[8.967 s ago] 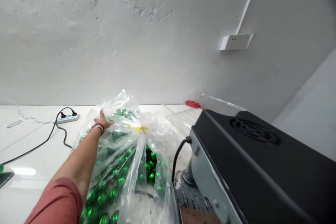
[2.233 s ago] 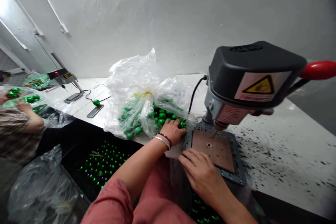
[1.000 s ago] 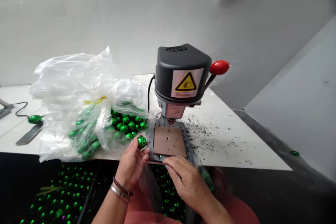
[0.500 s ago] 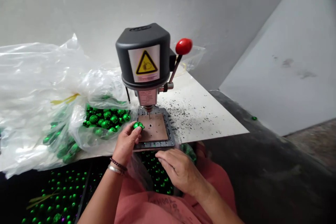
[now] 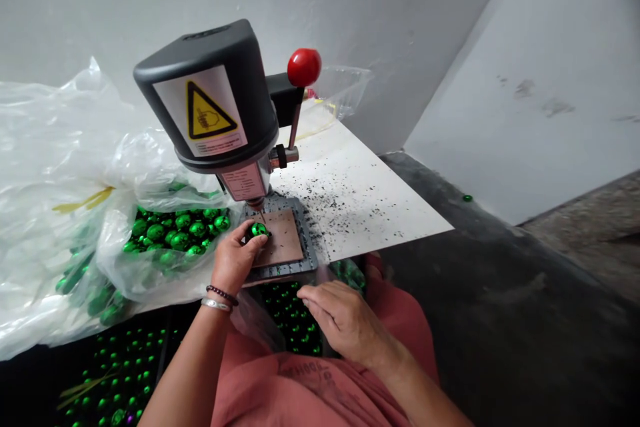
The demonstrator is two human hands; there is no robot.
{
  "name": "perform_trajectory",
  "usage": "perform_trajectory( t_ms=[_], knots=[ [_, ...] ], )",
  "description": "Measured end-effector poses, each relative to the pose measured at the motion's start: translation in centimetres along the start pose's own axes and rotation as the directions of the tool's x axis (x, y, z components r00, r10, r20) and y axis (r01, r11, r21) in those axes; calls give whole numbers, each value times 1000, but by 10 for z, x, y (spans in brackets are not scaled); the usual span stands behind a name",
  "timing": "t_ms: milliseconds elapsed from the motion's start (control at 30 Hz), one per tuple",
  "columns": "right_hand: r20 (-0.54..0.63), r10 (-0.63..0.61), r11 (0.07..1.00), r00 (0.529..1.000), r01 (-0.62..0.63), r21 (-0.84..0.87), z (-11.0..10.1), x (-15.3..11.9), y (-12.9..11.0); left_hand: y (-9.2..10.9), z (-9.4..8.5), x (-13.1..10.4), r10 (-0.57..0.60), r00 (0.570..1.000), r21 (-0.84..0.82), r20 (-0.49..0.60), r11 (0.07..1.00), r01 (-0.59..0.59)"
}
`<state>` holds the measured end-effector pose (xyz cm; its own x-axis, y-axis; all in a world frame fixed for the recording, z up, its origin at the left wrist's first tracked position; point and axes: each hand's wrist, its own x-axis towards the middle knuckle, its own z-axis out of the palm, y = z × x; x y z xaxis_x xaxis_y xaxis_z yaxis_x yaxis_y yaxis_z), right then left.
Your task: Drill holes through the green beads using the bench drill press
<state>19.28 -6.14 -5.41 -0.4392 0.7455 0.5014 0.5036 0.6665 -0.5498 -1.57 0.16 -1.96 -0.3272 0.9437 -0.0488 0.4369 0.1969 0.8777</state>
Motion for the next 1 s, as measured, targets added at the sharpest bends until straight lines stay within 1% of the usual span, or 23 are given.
perform_trajectory(
  t_ms=[100, 200, 267, 400, 467, 567, 667, 767, 833, 933, 1000],
  knots=[
    [5, 13, 1000, 1000, -13, 11, -1, -1, 2, 3, 1, 1, 38, 999, 86, 31, 995, -41],
    [5, 24, 1000, 1000, -24, 17, -2, -2, 3, 9, 4, 2, 76, 997, 129, 18, 989, -77],
    [5, 27, 999, 1000, -27, 18, -2, -2, 5, 13, 6, 3, 121, 992, 188, 20, 975, -123],
    [-3, 19, 1000, 1000, -19, 21, -3, -3, 5, 18, 8, 5, 229, 968, 334, 100, 909, -250],
    [-8, 17, 1000, 1000, -17, 15, -4, -4, 5, 17, 8, 4, 266, 953, 361, 141, 883, -300],
    [-2, 25, 1000, 1000, -25, 6, -5, -7, 5, 12, 9, 2, 309, 938, 342, 154, 875, -344],
    [13, 32, 999, 999, -32, 7, -5, -9, 4, 8, 12, 0, 311, 944, 284, 111, 901, -330],
    [44, 30, 999, 999, -31, 9, -4, -10, 2, 5, 15, -1, 241, 969, 223, 60, 943, -248],
    [66, 32, 999, 997, -32, 3, -4, -9, 2, 4, 17, 0, 215, 976, 202, 42, 955, -219],
    [74, 41, 999, 996, -42, -1, -6, -6, 2, 3, 18, 1, 234, 972, 198, 35, 951, -237],
    [68, 70, 997, 995, -73, 32, -12, -3, 4, 3, 17, 2, 247, 968, 192, 37, 949, -250]
  ],
)
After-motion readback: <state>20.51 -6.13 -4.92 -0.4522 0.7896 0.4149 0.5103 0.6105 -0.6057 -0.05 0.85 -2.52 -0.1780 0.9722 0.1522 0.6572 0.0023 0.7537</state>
